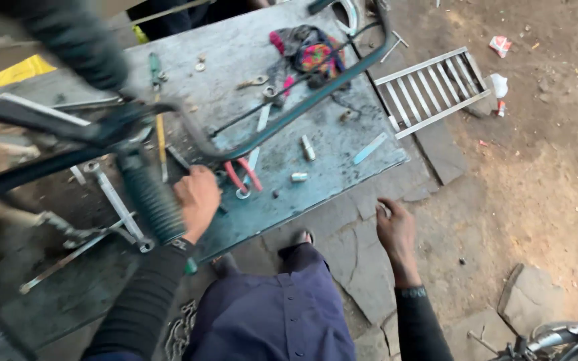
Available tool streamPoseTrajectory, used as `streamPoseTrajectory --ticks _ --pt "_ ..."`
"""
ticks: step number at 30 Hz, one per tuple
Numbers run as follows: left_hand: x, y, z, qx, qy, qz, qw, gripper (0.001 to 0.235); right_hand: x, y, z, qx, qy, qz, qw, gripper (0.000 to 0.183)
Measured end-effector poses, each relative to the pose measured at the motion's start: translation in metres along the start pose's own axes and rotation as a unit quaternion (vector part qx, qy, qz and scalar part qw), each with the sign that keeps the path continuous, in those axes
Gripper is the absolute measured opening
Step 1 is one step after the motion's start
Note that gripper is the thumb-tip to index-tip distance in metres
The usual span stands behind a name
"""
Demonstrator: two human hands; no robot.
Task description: The person stands at a metal workbench in a motorcycle repair area and files a black metal component with a flat file, holding the part against the bench and drawing the file across it repeatedly, repositioning the part between strokes.
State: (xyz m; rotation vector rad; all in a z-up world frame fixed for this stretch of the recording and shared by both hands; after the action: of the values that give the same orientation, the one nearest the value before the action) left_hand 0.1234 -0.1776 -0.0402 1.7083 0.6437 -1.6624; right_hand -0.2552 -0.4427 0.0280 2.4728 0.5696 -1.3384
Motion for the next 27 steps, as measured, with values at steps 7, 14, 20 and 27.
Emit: streamPoseTrajectory --ticks 7,14,20,27 --pt "0.026 0.034 0.006 -0.1 0.045 -0.204 0.973 0.021 0.039 0.165 0.073 -0.175 0.015 -0.039 0.984 0.036" --pt "-0.01 -0.026 -0.031 -0.222 0.166 -0.351 0.895 0.05 0.074 0.235 0.067 -0.385 -0.07 -0.159 0.907 0.033" --pt "-0.051 -0.095 -0.085 -0.357 0.202 -0.263 0.873 0.036 0.086 0.258 0.055 -0.431 -0.086 -0.232 0.868 0.018" --pt "-0.023 -0.182 0.002 -0.509 -0.238 -0.165 0.81 0.074 0.077 0.248 0.076 -0.295 0.011 -0.296 0.909 0.016"
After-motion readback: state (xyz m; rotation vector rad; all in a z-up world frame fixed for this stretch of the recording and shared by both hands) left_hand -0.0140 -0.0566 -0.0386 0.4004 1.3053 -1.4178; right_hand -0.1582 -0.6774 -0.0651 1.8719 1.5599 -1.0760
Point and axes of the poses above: each hand's wrist, its own y-axis towards the middle knuckle, its own x-axis out of the palm, z = x × y, the point moved 7 cm from there along y, towards the middle knuckle, and after that the axes turned 2 degrees about y, right-handed, at the moved point
